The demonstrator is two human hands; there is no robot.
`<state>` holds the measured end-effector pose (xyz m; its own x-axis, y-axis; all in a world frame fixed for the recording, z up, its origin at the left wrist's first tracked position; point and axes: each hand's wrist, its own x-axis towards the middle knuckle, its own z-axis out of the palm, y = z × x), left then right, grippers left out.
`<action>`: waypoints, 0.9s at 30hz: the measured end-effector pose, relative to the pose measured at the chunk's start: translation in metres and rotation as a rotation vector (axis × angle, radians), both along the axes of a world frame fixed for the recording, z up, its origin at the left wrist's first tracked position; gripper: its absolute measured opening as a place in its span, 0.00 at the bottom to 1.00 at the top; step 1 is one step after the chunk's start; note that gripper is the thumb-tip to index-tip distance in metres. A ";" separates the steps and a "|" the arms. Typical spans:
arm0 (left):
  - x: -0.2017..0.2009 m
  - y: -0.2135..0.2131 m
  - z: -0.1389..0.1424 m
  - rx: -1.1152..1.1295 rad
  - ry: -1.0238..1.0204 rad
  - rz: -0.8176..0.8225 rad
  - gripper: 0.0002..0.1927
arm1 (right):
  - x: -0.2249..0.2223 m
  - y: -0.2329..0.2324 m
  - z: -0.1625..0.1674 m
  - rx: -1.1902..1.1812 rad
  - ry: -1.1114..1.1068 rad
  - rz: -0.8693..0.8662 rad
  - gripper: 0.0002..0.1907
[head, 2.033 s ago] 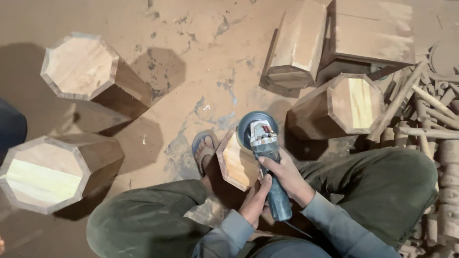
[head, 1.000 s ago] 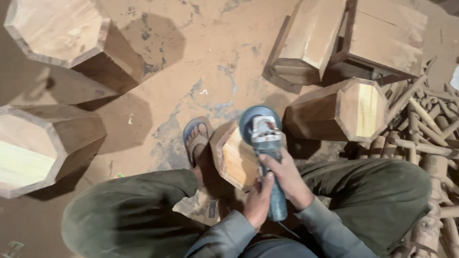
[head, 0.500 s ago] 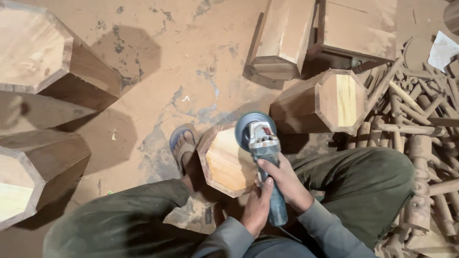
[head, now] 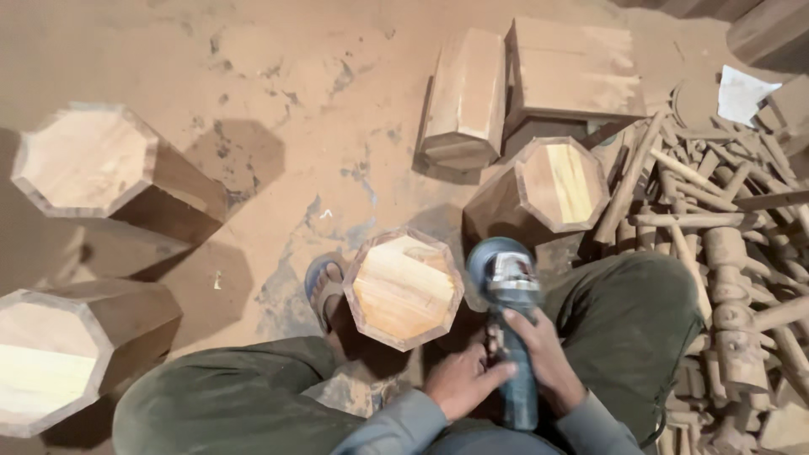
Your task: The person sits on the floor and uses an angle grinder with a sanding disc to smooth the top surface of a hexagonal wooden block. They hold the block steady with one hand and move the tool across the surface, then briefly set the block aside before resuming sanding.
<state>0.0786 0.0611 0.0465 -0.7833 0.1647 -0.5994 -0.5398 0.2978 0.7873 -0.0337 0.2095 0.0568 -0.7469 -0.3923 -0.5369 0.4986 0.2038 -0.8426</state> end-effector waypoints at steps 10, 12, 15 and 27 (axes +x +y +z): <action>-0.039 -0.048 -0.003 -0.955 0.855 -0.227 0.47 | -0.009 0.095 0.061 -0.121 0.074 -0.177 0.19; -0.058 -0.025 0.006 -0.984 0.767 -0.106 0.45 | -0.010 0.105 0.063 -0.163 0.026 -0.190 0.20; -0.096 -0.002 0.032 -1.007 0.588 0.092 0.47 | -0.013 0.119 0.061 -0.179 -0.049 -0.196 0.22; -0.092 -0.103 0.052 -0.580 0.381 0.716 0.21 | -0.034 0.130 0.053 -0.119 -0.155 -0.088 0.19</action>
<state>-0.0135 -0.0416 0.0980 -0.7403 -0.6604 -0.1260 -0.4842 0.3938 0.7813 -0.0677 0.3391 0.1103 -0.6934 -0.3963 -0.6018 0.6354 0.0575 -0.7700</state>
